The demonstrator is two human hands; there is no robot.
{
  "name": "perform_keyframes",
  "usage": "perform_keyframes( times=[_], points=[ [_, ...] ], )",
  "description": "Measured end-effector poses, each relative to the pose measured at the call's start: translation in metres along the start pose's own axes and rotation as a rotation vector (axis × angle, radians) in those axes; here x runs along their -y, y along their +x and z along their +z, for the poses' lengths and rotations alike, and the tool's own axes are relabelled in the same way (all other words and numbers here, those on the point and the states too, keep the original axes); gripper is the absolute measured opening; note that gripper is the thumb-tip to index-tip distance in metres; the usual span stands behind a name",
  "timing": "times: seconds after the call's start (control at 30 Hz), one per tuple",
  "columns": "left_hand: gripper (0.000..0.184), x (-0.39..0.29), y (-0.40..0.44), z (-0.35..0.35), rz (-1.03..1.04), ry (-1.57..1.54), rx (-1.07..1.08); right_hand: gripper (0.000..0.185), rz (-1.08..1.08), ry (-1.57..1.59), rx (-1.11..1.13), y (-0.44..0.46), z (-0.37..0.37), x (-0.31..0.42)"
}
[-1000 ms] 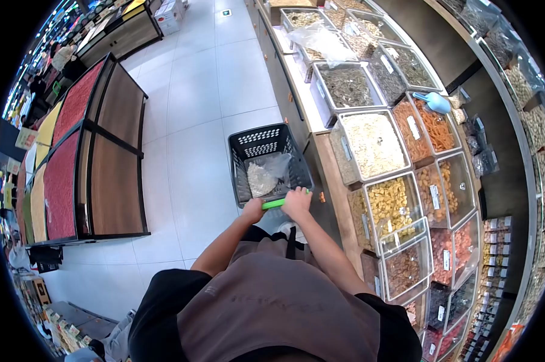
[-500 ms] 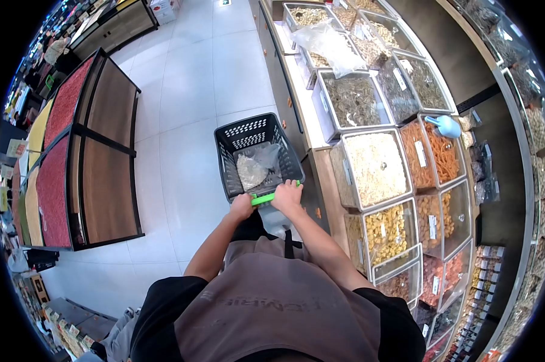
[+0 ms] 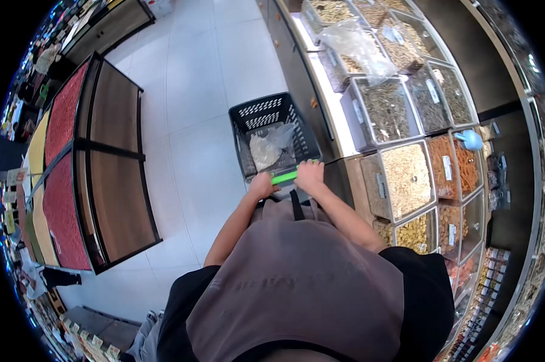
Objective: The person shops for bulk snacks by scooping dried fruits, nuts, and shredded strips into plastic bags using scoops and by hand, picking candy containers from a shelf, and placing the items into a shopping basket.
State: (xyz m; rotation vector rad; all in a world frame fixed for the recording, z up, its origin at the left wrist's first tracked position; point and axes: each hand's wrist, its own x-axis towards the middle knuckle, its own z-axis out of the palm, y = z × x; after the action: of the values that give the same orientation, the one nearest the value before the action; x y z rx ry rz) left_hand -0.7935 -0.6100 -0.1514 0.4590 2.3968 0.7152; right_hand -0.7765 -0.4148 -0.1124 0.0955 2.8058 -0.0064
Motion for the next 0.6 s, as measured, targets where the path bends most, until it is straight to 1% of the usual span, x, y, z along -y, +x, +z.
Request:
perform_keyframes(
  times=[0.1,0.23,0.37,0.43,0.47,0.6],
  points=[
    [0.036,0.025,0.013,-0.017,-0.011,-0.018,-0.042,0.038,-0.023,0.0,0.101,0.021,-0.019,0.022],
    [0.032,0.037,0.039,-0.028,-0.064,-0.084,-0.067,0.033,-0.078,0.022,0.22,0.056,-0.023,0.026],
    [0.027,0.054,0.054,-0.03,-0.056,-0.069,-0.095,0.03,-0.119,0.047,0.261,0.079,-0.017,0.029],
    [0.018,0.061,0.06,-0.043,-0.045,-0.032,-0.118,0.031,-0.18,0.054,0.26,0.094,-0.022,0.036],
    [0.011,0.062,0.067,-0.05,-0.098,-0.018,-0.082,0.031,-0.191,0.054,0.266,0.101,-0.024,0.035],
    [0.012,0.058,0.094,-0.051,-0.096,0.084,-0.01,0.031,-0.225,0.108,0.316,0.118,-0.035,0.022]
  ],
)
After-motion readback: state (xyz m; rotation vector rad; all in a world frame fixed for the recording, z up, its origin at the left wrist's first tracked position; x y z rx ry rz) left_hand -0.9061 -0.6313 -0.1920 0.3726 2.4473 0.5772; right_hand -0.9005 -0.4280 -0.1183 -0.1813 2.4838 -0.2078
